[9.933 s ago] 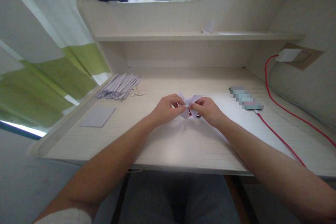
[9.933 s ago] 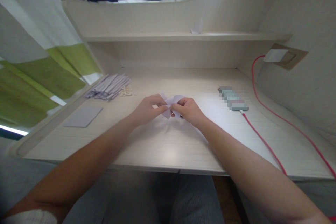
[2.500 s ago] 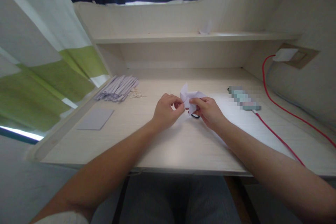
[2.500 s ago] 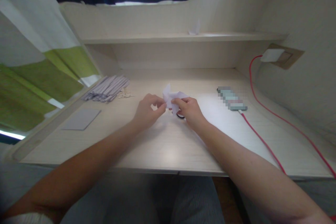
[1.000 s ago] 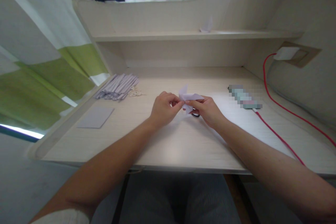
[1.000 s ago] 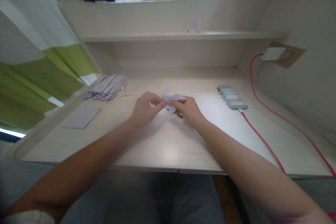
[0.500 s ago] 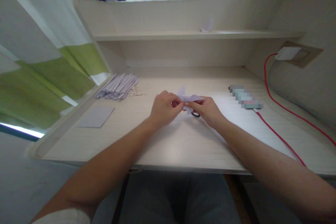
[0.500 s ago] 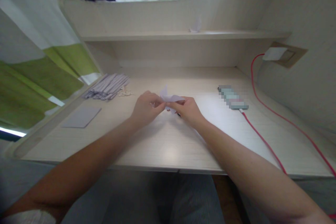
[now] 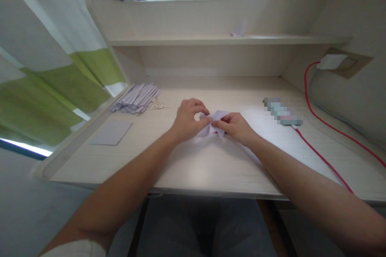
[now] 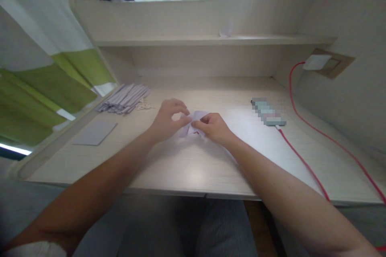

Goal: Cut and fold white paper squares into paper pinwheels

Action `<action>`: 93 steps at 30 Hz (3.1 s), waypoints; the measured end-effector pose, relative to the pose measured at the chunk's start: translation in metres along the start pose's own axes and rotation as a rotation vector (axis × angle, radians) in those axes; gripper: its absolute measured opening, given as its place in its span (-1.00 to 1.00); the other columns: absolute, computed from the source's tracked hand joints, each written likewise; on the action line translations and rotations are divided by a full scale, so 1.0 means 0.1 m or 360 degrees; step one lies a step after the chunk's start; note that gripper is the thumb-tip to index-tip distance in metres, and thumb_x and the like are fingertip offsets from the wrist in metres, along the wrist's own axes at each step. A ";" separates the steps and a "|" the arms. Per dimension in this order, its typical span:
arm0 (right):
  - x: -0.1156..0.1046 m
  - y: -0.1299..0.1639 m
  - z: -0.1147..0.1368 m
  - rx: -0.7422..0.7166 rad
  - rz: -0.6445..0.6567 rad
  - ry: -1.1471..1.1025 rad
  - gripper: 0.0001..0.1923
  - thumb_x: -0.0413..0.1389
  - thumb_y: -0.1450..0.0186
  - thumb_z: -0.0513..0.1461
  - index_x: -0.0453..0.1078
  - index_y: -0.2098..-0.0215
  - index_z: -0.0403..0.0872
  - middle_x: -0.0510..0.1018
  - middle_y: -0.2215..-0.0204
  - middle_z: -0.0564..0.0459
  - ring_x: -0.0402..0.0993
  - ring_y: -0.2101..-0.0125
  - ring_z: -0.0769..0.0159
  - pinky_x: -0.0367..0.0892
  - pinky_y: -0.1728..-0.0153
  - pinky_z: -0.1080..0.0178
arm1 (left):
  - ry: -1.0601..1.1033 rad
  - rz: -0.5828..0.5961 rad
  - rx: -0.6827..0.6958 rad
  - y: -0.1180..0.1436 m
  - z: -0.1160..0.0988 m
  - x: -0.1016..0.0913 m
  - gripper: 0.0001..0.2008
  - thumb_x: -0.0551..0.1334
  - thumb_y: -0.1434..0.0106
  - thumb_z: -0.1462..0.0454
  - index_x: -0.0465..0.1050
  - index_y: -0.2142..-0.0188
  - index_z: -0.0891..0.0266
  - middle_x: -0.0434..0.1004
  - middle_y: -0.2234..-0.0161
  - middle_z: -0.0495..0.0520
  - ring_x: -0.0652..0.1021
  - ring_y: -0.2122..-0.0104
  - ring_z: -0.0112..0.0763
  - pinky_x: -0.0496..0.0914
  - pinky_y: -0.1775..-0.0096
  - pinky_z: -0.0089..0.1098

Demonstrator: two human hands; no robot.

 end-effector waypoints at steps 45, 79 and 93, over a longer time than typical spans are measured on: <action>-0.04 0.01 0.12 -0.0048 0.0013 -0.0108 -0.81 0.25 -0.11 -0.14 0.49 0.56 -0.09 0.44 0.65 0.14 0.22 0.60 0.42 0.07 0.52 0.28 | 0.0476 0.0262 -0.0226 0.00 0.08 0.09 -0.89 0.35 -0.22 0.22 0.70 0.38 0.11 0.69 0.36 0.02 0.61 0.21 -0.24 0.45 0.06 -0.22; -0.08 -0.02 0.09 -0.0124 -0.0123 -0.0148 -0.77 0.32 -0.13 -0.10 0.59 0.45 -0.12 0.64 0.52 0.04 0.50 0.49 0.33 0.33 0.43 0.30 | 0.1023 0.0288 -0.0957 0.12 0.18 0.35 -0.71 0.44 0.09 0.17 0.64 0.40 0.36 0.61 0.46 0.04 0.50 0.46 -0.41 0.31 0.38 -0.43; -0.07 -0.05 -0.03 0.0005 -0.0082 -0.0234 -0.79 0.34 -0.11 -0.12 0.55 0.49 -0.11 0.54 0.59 0.08 0.32 0.58 0.41 0.14 0.52 0.29 | 0.1086 0.0268 -0.1044 0.13 0.21 0.35 -0.85 0.37 0.14 0.24 0.52 0.58 0.30 0.43 0.60 -0.08 0.37 0.57 -0.50 0.22 0.47 -0.46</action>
Point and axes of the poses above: each hand's wrist, its own y-axis away from the middle knuckle, its own x-axis out of the palm, z = x × y, the point moved 8 cm from there along -y, towards the middle knuckle
